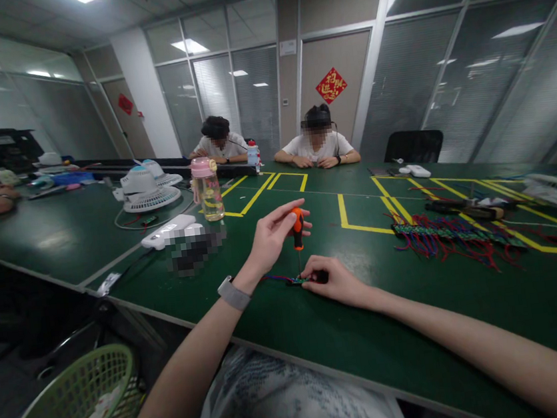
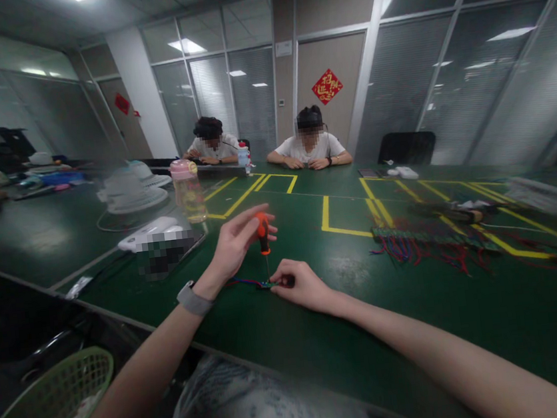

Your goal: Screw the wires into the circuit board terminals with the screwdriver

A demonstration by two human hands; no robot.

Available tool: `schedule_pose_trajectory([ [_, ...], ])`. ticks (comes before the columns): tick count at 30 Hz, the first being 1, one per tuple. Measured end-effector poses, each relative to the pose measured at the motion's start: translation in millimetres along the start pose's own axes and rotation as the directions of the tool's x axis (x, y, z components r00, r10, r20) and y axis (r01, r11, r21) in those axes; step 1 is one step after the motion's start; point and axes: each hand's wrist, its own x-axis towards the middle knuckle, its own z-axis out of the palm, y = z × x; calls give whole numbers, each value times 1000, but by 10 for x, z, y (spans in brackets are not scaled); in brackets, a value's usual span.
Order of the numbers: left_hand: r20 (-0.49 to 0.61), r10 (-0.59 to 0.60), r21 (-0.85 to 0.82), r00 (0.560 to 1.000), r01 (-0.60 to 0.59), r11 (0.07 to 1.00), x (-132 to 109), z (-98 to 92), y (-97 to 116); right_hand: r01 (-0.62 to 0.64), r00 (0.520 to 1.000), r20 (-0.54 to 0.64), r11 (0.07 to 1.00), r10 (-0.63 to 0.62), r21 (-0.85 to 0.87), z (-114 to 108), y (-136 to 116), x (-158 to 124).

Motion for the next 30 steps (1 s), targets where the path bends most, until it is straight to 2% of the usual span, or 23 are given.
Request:
schedule_pose_trajectory([
  [4, -64, 88, 199, 994, -74, 977, -1, -4, 17, 2, 1000, -4, 1000, -2, -6, 0, 3, -3],
  [6, -28, 82, 165, 996, -77, 983, 1, 1, 18, 0, 1000, -1, 1000, 0, -10, -1, 2, -2],
  [10, 42, 6, 26, 999, -7, 1000, -7, 32, 24, 0, 1000, -1, 1000, 0, -10, -1, 6, 1],
  [14, -21, 79, 213, 997, -73, 974, -22, 47, 44, 6, 1000, -2, 1000, -6, -12, -1, 9, 2],
  [16, -7, 110, 253, 994, -105, 962, -23, 47, 47, 7, 1000, -2, 1000, -7, -12, -2, 5, 1],
  [19, 55, 63, 125, 996, -70, 990, -20, 50, 38, 6, 1000, -1, 1000, -6, -9, -4, -3, 0],
  [21, 48, 39, 69, 998, -42, 997, -18, 53, 34, 3, 1000, 1, 1000, -3, -12, -3, -5, -1],
  [25, -55, 94, 207, 994, -81, 975, -19, 52, 47, 6, 1000, -5, 1000, -6, -14, 1, 2, -3],
  [27, -62, 133, 243, 989, -114, 963, -21, 53, 53, 6, 1000, -9, 1000, -6, -13, 2, 7, -3],
  [30, -7, 89, 98, 996, -87, 991, -24, 63, 52, 10, 1000, -9, 1000, -10, -10, 4, 13, -2],
])
